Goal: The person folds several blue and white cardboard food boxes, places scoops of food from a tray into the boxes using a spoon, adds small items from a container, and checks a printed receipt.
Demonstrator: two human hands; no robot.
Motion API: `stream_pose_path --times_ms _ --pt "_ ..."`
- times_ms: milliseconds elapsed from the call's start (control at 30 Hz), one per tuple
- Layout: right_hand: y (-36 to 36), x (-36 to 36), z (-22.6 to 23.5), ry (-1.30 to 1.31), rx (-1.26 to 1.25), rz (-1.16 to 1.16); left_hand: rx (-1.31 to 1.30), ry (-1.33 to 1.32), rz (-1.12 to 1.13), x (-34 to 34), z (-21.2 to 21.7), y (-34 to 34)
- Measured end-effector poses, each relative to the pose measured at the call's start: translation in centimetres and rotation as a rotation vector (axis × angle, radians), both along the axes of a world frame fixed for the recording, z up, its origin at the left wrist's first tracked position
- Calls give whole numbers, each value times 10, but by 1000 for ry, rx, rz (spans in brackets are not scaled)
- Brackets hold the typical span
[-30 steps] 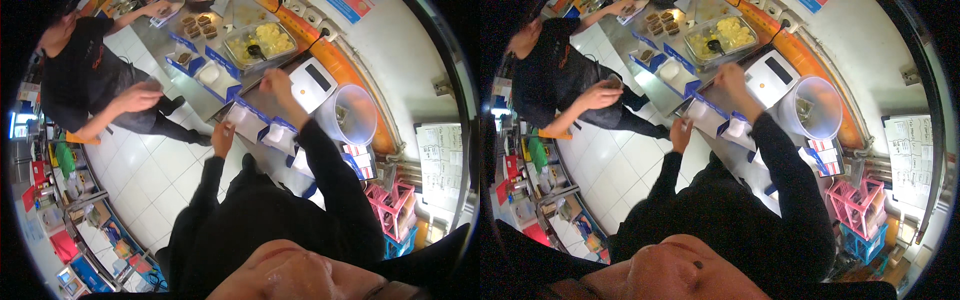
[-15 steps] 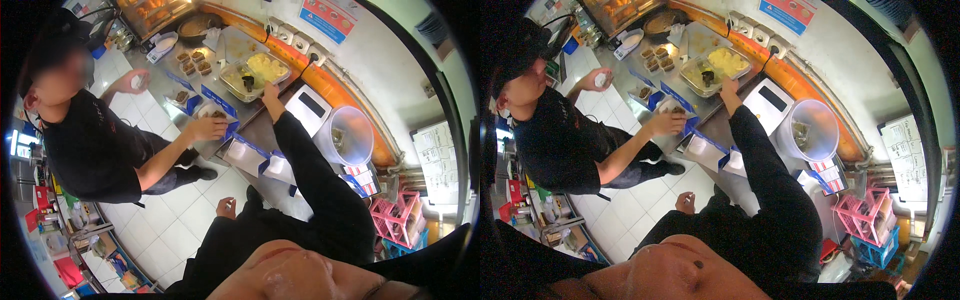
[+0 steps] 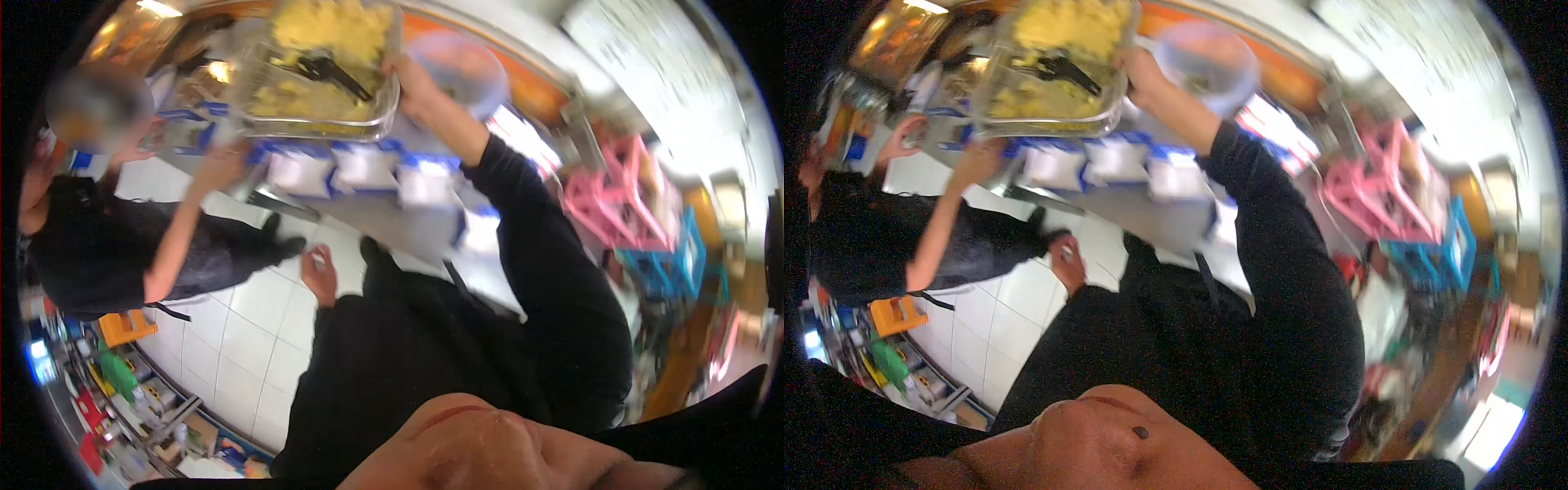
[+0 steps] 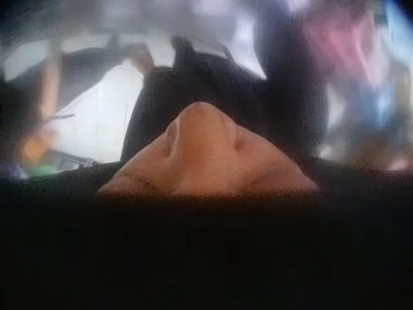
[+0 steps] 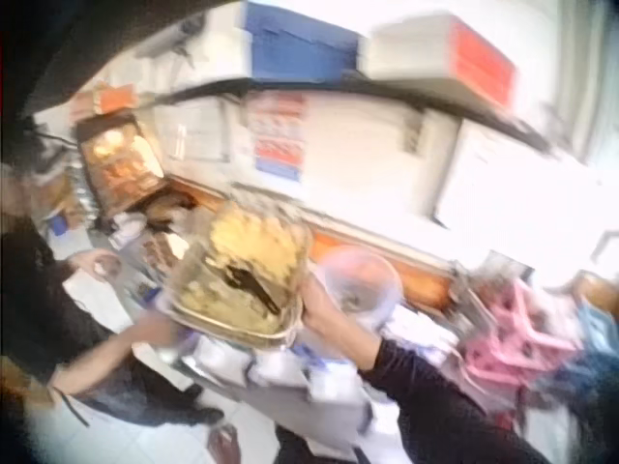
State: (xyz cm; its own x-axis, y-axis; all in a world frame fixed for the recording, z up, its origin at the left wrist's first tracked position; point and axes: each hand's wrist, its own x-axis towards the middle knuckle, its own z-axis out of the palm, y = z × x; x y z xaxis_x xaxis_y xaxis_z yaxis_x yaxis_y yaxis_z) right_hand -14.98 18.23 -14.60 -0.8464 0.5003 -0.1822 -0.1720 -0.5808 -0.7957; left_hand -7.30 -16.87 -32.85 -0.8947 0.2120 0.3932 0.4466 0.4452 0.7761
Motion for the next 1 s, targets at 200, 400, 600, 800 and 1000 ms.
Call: stream_pose_path --times_ms 200,400,600,800,1000 --pt "43 339 57 -103 97 108 410 -206 -250 124 32 74" --pt "-15 612 71 -516 140 -288 520 -301 -585 266 81 151" --pt "-31 660 -100 -609 290 -508 161 -107 -768 299 75 201" --pt "-15 668 -262 -773 371 -528 -435 -111 -913 334 -19 225" --pt "-85 616 -164 -1134 1233 -327 -552 -287 -805 355 -30 204"
